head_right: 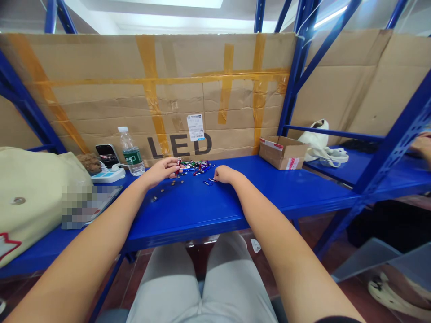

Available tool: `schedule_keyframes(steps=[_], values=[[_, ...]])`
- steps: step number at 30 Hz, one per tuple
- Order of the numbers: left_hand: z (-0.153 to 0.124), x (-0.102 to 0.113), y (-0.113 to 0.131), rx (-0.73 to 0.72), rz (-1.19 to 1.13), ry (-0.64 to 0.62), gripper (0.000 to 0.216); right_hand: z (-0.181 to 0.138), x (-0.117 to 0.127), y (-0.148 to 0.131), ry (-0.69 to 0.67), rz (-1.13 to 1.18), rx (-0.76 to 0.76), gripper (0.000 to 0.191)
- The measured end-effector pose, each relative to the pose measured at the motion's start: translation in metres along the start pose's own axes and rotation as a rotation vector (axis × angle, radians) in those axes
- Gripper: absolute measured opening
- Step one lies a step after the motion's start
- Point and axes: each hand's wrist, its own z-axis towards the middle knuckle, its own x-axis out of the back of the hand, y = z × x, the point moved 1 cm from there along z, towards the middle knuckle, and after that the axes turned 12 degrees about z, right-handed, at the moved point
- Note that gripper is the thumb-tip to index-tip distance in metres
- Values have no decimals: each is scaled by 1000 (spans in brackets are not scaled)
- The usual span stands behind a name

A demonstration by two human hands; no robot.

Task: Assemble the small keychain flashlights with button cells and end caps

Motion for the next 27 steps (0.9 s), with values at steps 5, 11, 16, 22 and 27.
schedule_keyframes(steps=[5, 11, 16, 22, 27], values=[[1, -4, 1, -2, 208, 79, 19, -6, 4, -11, 71, 41, 61, 19], [-5, -38, 13, -383, 759, 65, 23, -16, 2, -33, 61, 864, 125, 3], [-3, -62, 14, -388, 744, 13, 13, -22, -6, -49, -25, 1310, 108, 16], [-3, -63, 13, -184, 500, 22, 32, -15, -10, -47, 65, 1213, 305, 26], [-5, -56, 12, -238, 601, 82, 31, -13, -8, -42, 200, 940, 225, 12]])
